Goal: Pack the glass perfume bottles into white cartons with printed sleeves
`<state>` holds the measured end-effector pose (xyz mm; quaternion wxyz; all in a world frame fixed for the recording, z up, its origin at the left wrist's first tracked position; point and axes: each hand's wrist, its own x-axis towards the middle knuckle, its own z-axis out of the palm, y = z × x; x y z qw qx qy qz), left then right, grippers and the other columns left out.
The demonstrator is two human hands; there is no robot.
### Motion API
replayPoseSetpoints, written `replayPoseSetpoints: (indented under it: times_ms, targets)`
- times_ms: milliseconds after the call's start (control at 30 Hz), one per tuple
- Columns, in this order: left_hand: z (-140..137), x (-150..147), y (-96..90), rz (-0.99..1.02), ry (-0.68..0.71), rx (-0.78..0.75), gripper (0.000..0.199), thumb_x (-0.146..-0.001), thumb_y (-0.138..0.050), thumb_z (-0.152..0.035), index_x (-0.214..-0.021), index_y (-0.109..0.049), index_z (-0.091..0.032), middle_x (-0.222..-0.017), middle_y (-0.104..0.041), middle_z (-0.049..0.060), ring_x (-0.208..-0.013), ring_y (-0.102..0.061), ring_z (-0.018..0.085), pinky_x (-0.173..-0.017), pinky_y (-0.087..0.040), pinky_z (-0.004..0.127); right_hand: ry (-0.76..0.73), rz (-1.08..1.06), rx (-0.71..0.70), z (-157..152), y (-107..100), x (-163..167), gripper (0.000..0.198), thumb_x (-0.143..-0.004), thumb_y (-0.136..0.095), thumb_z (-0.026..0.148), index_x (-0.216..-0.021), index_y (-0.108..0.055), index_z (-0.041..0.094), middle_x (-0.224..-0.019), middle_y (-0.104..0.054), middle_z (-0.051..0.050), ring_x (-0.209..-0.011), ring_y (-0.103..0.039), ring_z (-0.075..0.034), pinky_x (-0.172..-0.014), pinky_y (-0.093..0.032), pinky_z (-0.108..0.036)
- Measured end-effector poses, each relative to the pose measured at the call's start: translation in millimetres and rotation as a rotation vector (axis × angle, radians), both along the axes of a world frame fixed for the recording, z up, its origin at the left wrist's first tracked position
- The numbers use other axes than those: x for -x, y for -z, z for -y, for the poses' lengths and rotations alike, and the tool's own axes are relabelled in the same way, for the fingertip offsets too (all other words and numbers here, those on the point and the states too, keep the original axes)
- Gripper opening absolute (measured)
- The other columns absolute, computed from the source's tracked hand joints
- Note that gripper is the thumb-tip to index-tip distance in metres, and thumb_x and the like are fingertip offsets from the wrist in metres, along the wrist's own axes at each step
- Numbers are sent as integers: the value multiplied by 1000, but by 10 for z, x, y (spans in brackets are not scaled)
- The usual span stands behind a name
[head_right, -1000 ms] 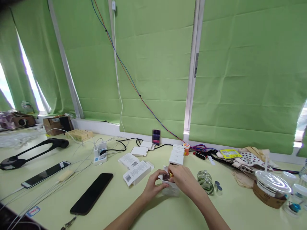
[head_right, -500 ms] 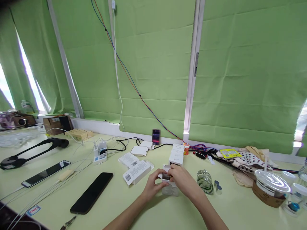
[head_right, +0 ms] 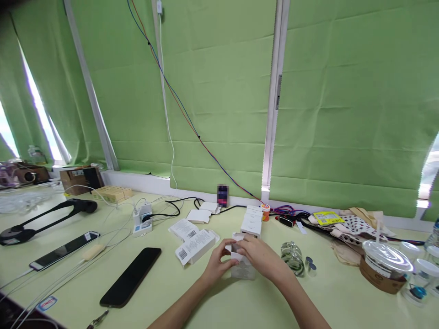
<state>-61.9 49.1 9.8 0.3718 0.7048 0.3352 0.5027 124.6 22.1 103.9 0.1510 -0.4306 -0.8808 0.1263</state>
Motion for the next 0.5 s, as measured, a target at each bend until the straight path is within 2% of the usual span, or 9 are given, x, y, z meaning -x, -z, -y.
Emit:
replayPoseSetpoints:
  times_ms: [67,167,233,333,400,500]
  targets:
    - [-14,16,19,22,47,16,55,-65,-79,-28,-114,-57,-23,-117,-60,6,-102,-58,23,-87,-48,33,13,-25,-1,6,-29,-55,31,-88,-47,23,-118,-56,25,-115,-60,-6,-106,-55,-23,-85,-42,-31]
    - [-23,33,38,7,86,49,70,-56,-85,-25,-118,-54,-23,-123,-56,6,-104,-56,25,-89,-47,35,50,28,5,0,-20,-120,45,-68,-71,26,-111,-57,23,-112,-59,-6,-102,-56,-27,-77,-44,-31]
    - [-27,33,49,-1,78,61,64,-61,-80,-21,-119,-53,-24,-123,-56,6,-104,-56,24,-89,-47,35,62,49,-9,-23,18,-132,45,-63,-75,22,-104,-57,23,-109,-59,-5,-100,-55,-28,-74,-43,-31]
    - [-39,20,76,12,73,61,50,-72,-68,-15,-118,-51,-24,-117,-56,5,-97,-58,21,-87,-47,34,91,9,-46,-79,79,-116,24,-75,-61,18,-99,-55,23,-105,-60,-4,-95,-57,-24,-74,-41,-31]
    - [-48,8,100,32,81,54,52,-72,-68,-14,-118,-45,-24,-112,-57,5,-92,-60,19,-85,-48,34,126,-26,-58,-121,113,-100,15,-82,-51,18,-96,-52,23,-101,-60,-4,-87,-58,-22,-71,-40,-30]
    - [-56,-9,128,83,104,56,61,-72,-70,-16,-118,-32,-26,-102,-61,3,-88,-62,18,-85,-48,35,186,-81,-71,-185,163,-78,9,-85,-46,18,-92,-49,23,-96,-60,-3,-83,-58,-20,-69,-39,-29]
